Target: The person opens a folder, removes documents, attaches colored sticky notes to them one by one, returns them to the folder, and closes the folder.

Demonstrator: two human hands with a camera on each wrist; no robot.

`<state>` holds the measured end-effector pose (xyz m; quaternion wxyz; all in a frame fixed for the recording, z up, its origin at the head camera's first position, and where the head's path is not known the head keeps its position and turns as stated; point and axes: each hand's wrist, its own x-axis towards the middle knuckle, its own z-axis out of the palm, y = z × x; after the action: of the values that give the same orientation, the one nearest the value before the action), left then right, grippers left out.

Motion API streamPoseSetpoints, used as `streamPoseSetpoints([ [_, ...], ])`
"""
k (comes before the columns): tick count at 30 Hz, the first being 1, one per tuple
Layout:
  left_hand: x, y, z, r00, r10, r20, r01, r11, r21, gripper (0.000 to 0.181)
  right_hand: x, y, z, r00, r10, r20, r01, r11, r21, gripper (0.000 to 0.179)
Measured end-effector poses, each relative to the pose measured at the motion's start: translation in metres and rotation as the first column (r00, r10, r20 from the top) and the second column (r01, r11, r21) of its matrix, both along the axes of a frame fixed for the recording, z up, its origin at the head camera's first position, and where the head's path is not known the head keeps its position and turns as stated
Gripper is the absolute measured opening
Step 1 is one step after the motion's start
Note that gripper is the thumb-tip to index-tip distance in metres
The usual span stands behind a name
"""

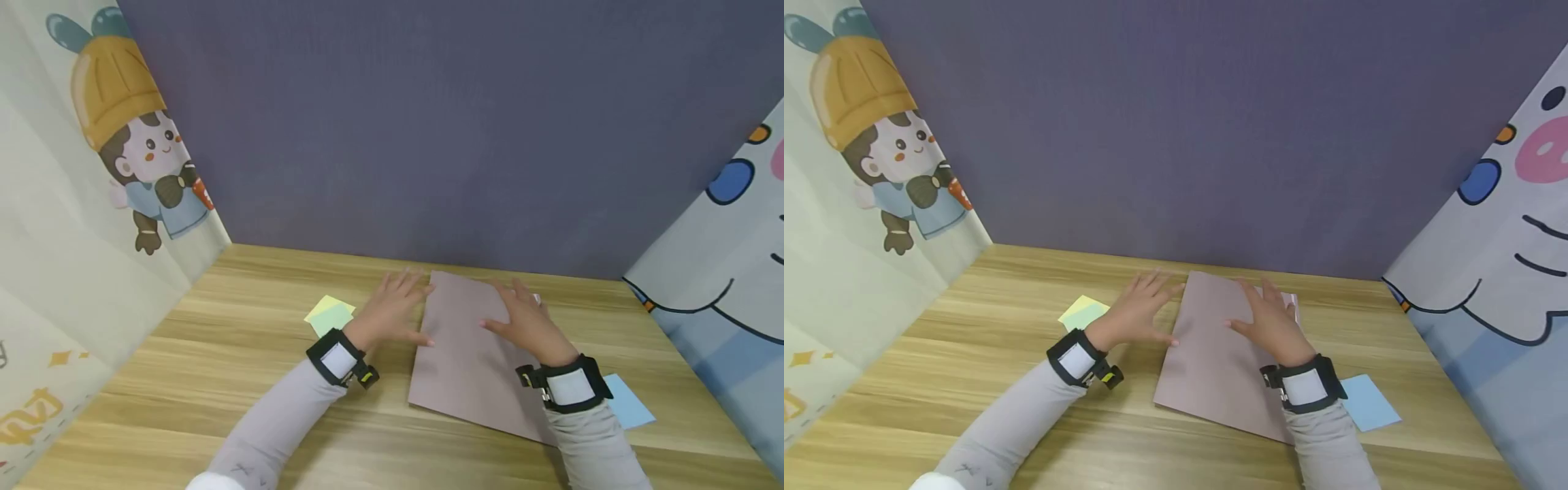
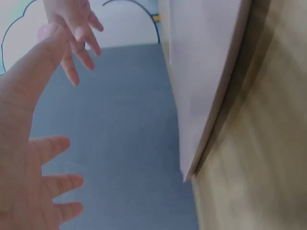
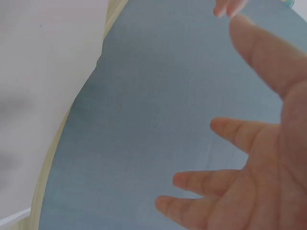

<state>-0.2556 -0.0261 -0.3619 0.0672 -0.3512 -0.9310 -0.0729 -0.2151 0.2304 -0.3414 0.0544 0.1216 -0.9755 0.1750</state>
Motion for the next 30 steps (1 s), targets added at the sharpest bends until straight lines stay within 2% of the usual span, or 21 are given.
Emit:
streamPoseSetpoints([
  [4, 0.008, 0.000, -0.007, 0.999, 0.021, 0.025, -0.021, 1.000, 0.004, 0.103, 0.001, 0.012, -0.003, 1.000, -0.015, 0.007, 0.015, 1.000, 0.000, 0.076],
  [10, 0.024, 0.004, -0.018, 0.997, 0.023, 0.075, -0.021, 0.999, -0.025, 0.100, 0.008, 0.039, -0.017, 0.995, -0.063, 0.077, 0.064, 0.998, 0.000, 0.080],
  [17, 0.048, 0.012, -0.023, 0.991, -0.006, 0.133, 0.013, 0.998, -0.054, 0.100, 0.016, 0.072, -0.034, 0.967, -0.154, 0.205, 0.163, 0.986, -0.027, 0.077],
  [23, 0.061, 0.019, -0.029, 0.990, -0.054, 0.128, 0.069, 0.991, -0.111, 0.096, 0.019, 0.087, -0.038, 0.945, -0.166, 0.283, 0.187, 0.981, -0.049, 0.074],
  [27, 0.067, 0.024, -0.037, 0.991, -0.101, 0.085, 0.112, 0.985, -0.132, 0.088, 0.018, 0.092, -0.042, 0.923, -0.193, 0.333, 0.218, 0.975, -0.038, 0.071],
  [30, 0.071, 0.027, -0.042, 0.991, -0.116, 0.062, 0.124, 0.981, -0.150, 0.080, 0.016, 0.093, -0.046, 0.915, -0.198, 0.351, 0.227, 0.973, -0.044, 0.068],
])
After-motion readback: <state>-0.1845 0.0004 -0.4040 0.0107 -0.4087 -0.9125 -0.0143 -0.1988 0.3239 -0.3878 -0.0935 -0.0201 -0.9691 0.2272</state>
